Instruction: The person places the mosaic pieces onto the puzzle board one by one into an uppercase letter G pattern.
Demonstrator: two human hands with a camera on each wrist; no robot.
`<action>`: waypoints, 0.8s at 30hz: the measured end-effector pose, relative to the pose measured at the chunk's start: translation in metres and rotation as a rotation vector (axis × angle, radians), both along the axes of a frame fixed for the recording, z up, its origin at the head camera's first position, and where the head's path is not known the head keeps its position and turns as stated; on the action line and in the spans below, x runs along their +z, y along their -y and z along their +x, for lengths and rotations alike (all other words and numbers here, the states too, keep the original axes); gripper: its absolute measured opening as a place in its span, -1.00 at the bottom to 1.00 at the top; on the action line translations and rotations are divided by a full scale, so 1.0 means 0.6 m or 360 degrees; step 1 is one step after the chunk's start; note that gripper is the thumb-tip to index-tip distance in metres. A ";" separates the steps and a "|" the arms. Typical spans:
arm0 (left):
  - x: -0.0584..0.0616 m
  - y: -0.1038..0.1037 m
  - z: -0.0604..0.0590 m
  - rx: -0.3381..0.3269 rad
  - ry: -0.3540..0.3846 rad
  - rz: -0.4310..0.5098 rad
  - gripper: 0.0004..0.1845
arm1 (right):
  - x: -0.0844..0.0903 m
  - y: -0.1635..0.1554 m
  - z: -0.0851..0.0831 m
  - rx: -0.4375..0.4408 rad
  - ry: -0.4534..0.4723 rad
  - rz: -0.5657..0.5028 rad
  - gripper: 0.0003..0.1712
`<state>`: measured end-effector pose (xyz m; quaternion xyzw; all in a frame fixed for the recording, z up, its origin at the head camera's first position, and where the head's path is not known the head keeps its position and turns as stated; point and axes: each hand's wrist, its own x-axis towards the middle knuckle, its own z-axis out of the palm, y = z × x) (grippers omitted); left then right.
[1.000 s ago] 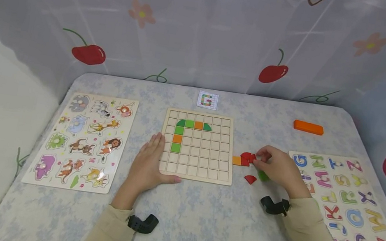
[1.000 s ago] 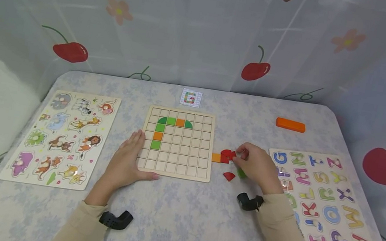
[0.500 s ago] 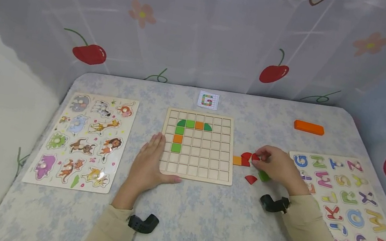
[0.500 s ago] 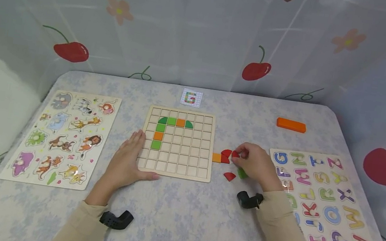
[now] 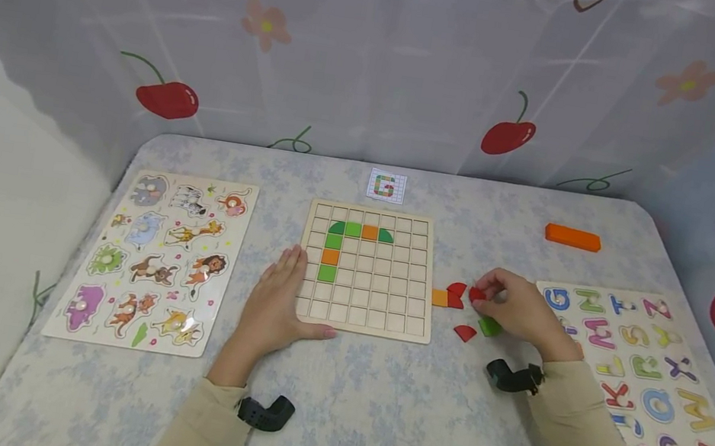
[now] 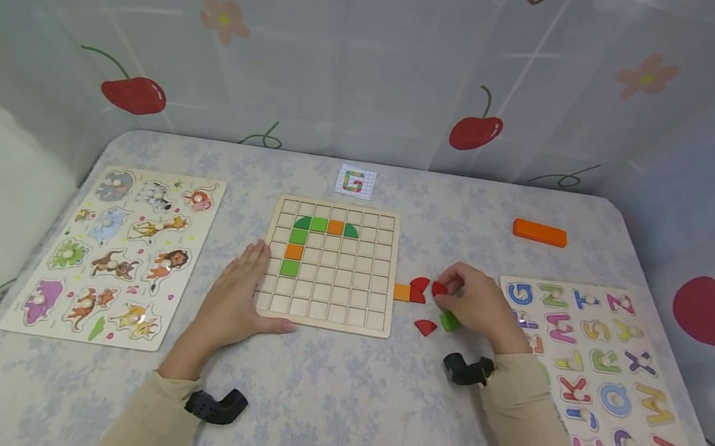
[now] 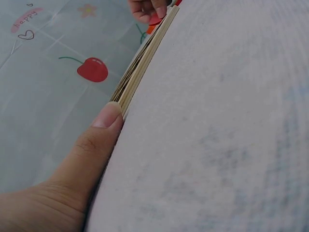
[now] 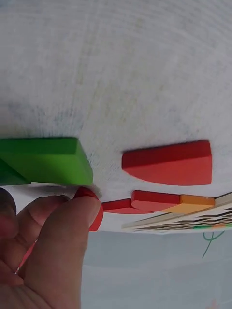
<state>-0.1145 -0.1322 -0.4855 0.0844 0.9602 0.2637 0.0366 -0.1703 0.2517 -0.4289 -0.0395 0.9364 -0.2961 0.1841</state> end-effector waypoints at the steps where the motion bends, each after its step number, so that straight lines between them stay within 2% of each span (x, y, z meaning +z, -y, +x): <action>1: 0.000 0.000 0.000 -0.0001 -0.0003 0.0000 0.56 | 0.000 -0.001 0.000 -0.0003 -0.0002 -0.0009 -0.79; 6: 0.003 0.000 -0.001 -0.0007 -0.0004 0.0000 0.56 | 0.006 0.003 -0.003 -0.0033 -0.0053 -0.0046 -0.81; 10: 0.004 0.000 -0.001 -0.0004 -0.0001 0.0007 0.57 | 0.009 0.029 -0.008 -0.0033 -0.0091 -0.0129 -0.81; 14: 0.004 0.000 0.000 -0.0005 -0.0001 0.0012 0.57 | 0.006 0.074 -0.015 0.0007 -0.0107 -0.0222 -0.83; 19: 0.004 0.001 0.001 -0.0016 -0.0003 0.0020 0.56 | 0.009 0.138 -0.015 0.0057 -0.0059 -0.0362 -0.84; 24: 0.003 0.002 0.000 -0.0020 0.0012 0.0012 0.56 | 0.008 0.197 -0.011 0.0107 -0.0068 -0.0418 -0.88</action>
